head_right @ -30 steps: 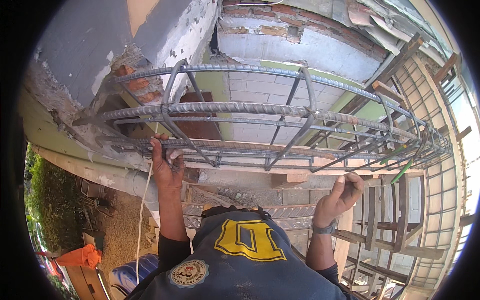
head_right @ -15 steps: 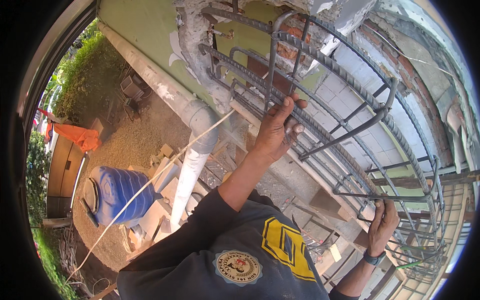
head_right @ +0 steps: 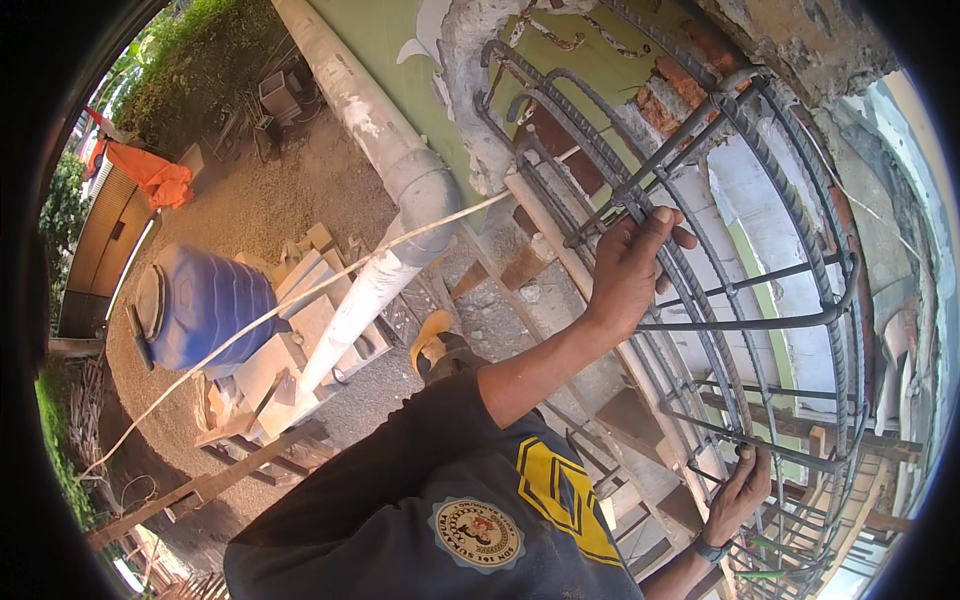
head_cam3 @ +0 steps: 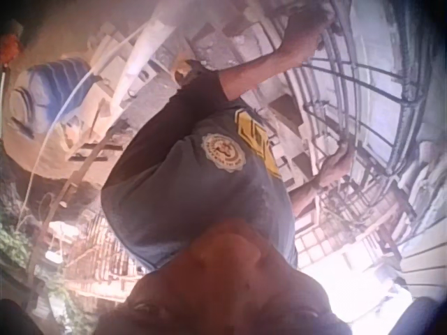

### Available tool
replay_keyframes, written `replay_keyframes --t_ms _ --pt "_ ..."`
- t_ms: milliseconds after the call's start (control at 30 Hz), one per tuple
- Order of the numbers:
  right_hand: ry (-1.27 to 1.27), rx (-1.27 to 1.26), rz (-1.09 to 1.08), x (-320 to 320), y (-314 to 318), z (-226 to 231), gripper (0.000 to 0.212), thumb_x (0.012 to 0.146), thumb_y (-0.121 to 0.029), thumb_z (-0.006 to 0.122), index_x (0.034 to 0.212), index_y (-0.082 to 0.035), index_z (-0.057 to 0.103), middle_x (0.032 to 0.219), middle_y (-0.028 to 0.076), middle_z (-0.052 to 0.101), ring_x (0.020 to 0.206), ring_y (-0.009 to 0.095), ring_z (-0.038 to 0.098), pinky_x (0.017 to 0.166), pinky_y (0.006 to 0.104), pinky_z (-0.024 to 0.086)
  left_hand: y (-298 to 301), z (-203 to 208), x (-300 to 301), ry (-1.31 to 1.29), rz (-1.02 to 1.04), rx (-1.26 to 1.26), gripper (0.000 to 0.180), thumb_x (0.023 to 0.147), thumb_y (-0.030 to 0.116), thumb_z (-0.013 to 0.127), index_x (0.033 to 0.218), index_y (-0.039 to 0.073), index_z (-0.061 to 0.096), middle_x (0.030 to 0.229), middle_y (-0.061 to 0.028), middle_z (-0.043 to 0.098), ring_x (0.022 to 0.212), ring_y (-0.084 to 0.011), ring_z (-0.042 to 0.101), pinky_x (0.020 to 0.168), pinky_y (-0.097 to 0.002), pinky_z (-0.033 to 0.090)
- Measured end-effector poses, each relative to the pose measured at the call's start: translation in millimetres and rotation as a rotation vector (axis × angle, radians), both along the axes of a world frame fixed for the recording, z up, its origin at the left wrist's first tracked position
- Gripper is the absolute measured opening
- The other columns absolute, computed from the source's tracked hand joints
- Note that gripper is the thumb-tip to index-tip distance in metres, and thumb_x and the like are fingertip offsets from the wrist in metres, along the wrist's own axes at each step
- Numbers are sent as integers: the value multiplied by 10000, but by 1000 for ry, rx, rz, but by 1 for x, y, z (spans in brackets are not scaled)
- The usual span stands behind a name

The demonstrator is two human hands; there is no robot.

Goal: The person secures a rebar cage into a wall opening by hand and using pliers to twist wire ties.

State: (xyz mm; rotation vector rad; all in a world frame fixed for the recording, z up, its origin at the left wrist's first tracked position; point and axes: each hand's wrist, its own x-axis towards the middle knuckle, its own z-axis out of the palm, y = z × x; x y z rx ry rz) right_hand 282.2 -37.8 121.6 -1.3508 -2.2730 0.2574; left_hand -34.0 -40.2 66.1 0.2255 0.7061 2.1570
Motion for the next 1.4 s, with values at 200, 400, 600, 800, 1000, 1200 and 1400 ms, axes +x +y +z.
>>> replay_keyframes --t_ms 200,400,600,800,1000,1200,1400 --pt "-2 45 -44 -4 -6 -2 314 1006 -236 493 1059 61 581 863 130 630 768 193 527 728 321 444 13 -6 11 144 115 -24 298 1029 337 428 958 66 528 744 6 591 546 -31 353 522 -219 306" --pt "-11 -40 -95 4 -7 0 366 998 -235 512 1171 82 573 990 151 656 891 199 596 842 325 463 7 2 7 128 68 -51 353 1038 387 369 915 81 496 687 -1 549 560 -42 350 530 -239 292" --pt "-76 -59 -10 1 0 9 297 988 -226 521 1046 58 586 821 115 590 742 180 512 704 315 430 13 -4 5 111 39 9 347 1029 404 387 905 94 481 690 -13 560 518 -38 328 469 -235 267" --pt "-146 -33 41 11 15 1 260 940 -232 575 966 25 603 650 124 477 573 227 425 541 370 352 13 -6 4 29 -19 60 359 1003 457 434 904 114 465 701 -22 568 437 -21 316 379 -198 233" --pt "-215 222 80 24 23 -15 240 901 -215 608 832 8 552 611 175 432 538 322 395 525 416 309 3 -1 2 -14 -99 -7 343 1009 404 457 917 76 503 769 -35 606 436 -4 302 386 -189 245" --pt "-198 233 60 23 28 -6 464 797 -475 687 835 -14 653 581 133 525 530 318 524 535 387 394 -9 -2 -14 104 -210 -30 350 975 437 516 996 89 557 926 -113 652 433 -19 272 423 -188 303" --pt "-184 211 -2 15 37 -7 580 772 -594 644 665 -35 536 567 139 474 538 357 499 524 413 363 -4 -3 -12 159 -155 -101 348 990 401 501 1017 63 583 948 -118 678 426 -5 273 409 -196 309"
